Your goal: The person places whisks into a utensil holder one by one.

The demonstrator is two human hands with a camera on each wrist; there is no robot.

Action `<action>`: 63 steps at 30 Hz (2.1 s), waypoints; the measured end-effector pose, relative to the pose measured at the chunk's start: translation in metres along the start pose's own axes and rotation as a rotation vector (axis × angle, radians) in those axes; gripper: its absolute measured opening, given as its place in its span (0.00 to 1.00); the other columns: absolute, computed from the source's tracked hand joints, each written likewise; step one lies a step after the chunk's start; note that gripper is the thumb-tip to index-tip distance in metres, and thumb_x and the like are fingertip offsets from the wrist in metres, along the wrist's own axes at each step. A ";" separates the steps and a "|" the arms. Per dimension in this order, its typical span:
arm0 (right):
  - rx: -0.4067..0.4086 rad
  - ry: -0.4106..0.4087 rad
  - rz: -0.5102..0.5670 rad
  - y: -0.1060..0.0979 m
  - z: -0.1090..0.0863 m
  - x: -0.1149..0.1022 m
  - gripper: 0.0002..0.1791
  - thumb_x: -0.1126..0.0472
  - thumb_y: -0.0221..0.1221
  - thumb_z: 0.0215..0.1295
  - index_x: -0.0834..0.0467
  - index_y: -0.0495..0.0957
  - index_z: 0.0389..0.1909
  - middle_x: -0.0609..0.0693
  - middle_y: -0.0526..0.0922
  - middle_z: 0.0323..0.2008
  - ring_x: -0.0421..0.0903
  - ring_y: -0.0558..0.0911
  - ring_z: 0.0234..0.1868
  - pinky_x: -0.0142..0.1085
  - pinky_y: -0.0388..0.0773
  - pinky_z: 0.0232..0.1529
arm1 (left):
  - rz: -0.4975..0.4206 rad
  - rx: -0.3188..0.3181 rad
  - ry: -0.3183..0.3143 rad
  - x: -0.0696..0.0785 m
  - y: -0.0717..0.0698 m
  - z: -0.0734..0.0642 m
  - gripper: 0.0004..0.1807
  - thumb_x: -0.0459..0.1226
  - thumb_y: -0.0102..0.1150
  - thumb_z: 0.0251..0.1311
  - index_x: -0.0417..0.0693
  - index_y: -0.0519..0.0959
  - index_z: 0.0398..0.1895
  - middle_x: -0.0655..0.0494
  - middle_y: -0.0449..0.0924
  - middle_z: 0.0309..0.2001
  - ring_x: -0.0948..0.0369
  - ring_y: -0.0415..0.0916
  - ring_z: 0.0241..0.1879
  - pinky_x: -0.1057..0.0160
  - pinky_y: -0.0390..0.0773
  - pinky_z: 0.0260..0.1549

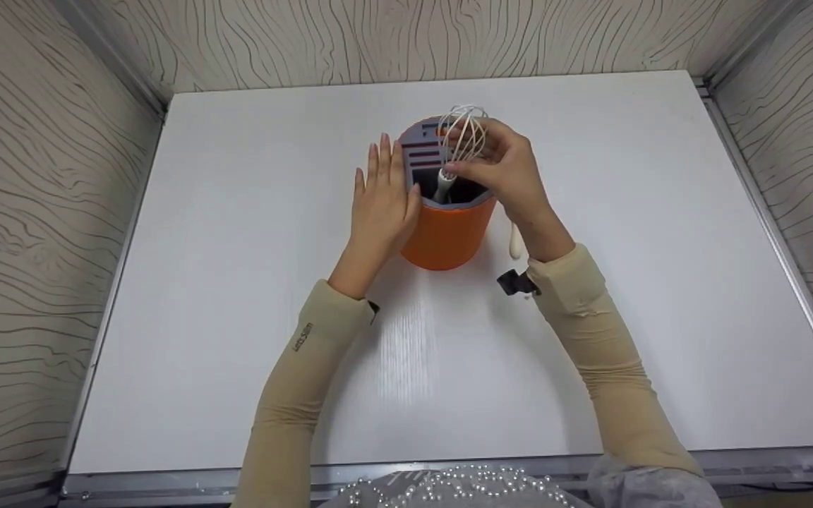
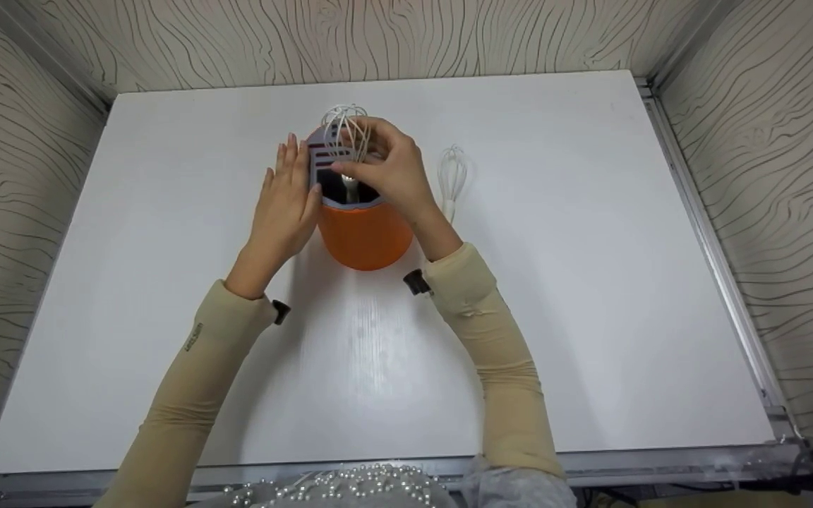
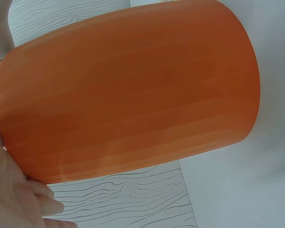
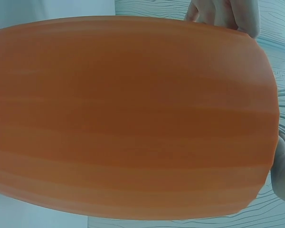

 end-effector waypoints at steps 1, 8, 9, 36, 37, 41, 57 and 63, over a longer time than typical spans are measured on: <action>-0.003 -0.001 0.000 0.000 0.000 0.000 0.27 0.72 0.68 0.48 0.67 0.75 0.52 0.58 0.82 0.47 0.51 0.79 0.49 0.39 0.75 0.50 | 0.004 0.004 0.002 0.000 0.000 0.000 0.35 0.45 0.35 0.69 0.37 0.44 0.74 0.42 0.37 0.74 0.49 0.35 0.73 0.44 0.45 0.66; -0.006 -0.006 -0.001 0.000 0.000 0.001 0.27 0.72 0.69 0.47 0.66 0.76 0.52 0.58 0.82 0.46 0.50 0.79 0.49 0.39 0.75 0.49 | -0.002 0.003 0.004 0.000 0.001 0.000 0.35 0.45 0.35 0.70 0.37 0.43 0.74 0.42 0.36 0.74 0.48 0.35 0.73 0.43 0.45 0.66; -0.004 -0.003 -0.001 0.000 0.001 0.001 0.27 0.72 0.69 0.47 0.66 0.76 0.52 0.58 0.82 0.46 0.50 0.79 0.49 0.39 0.75 0.49 | -0.003 0.002 0.003 0.000 0.001 0.000 0.35 0.45 0.35 0.70 0.37 0.43 0.74 0.42 0.36 0.74 0.48 0.35 0.73 0.43 0.45 0.66; -0.041 0.020 0.006 0.004 -0.001 -0.002 0.32 0.75 0.68 0.46 0.69 0.72 0.56 0.61 0.79 0.50 0.54 0.78 0.51 0.39 0.76 0.49 | -0.020 0.034 0.013 0.000 0.002 -0.001 0.35 0.45 0.35 0.69 0.36 0.44 0.74 0.42 0.38 0.74 0.48 0.36 0.73 0.43 0.46 0.65; -0.041 0.021 0.010 0.004 -0.001 -0.002 0.32 0.75 0.68 0.46 0.69 0.72 0.56 0.61 0.79 0.49 0.54 0.78 0.51 0.39 0.76 0.49 | -0.022 0.035 0.013 0.000 0.002 -0.001 0.35 0.45 0.35 0.69 0.36 0.44 0.74 0.42 0.38 0.74 0.48 0.36 0.73 0.43 0.46 0.65; -0.046 0.025 0.036 0.004 -0.001 -0.002 0.31 0.74 0.68 0.46 0.69 0.72 0.55 0.62 0.79 0.49 0.60 0.76 0.52 0.39 0.76 0.48 | -0.025 0.031 0.012 0.000 0.002 -0.001 0.35 0.45 0.35 0.69 0.37 0.44 0.74 0.42 0.37 0.74 0.49 0.35 0.73 0.43 0.45 0.66; -0.071 -0.015 0.032 0.005 0.000 -0.003 0.29 0.76 0.64 0.51 0.72 0.71 0.57 0.61 0.79 0.50 0.51 0.77 0.54 0.40 0.70 0.57 | -0.035 0.014 0.006 0.000 0.002 -0.001 0.35 0.45 0.35 0.69 0.37 0.43 0.74 0.43 0.36 0.74 0.49 0.34 0.73 0.44 0.44 0.66; -0.080 -0.026 0.030 0.005 -0.001 0.000 0.27 0.75 0.65 0.51 0.70 0.73 0.56 0.61 0.80 0.50 0.52 0.77 0.54 0.41 0.70 0.57 | -0.012 0.012 0.009 0.001 0.002 0.000 0.35 0.44 0.35 0.68 0.37 0.44 0.74 0.42 0.37 0.74 0.49 0.35 0.73 0.43 0.45 0.66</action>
Point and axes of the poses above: each hand's wrist, its own z-axis towards the middle knuckle, its own y-axis out of the palm, x = y × z, the point moved 1 cm from there along z, towards the middle knuckle
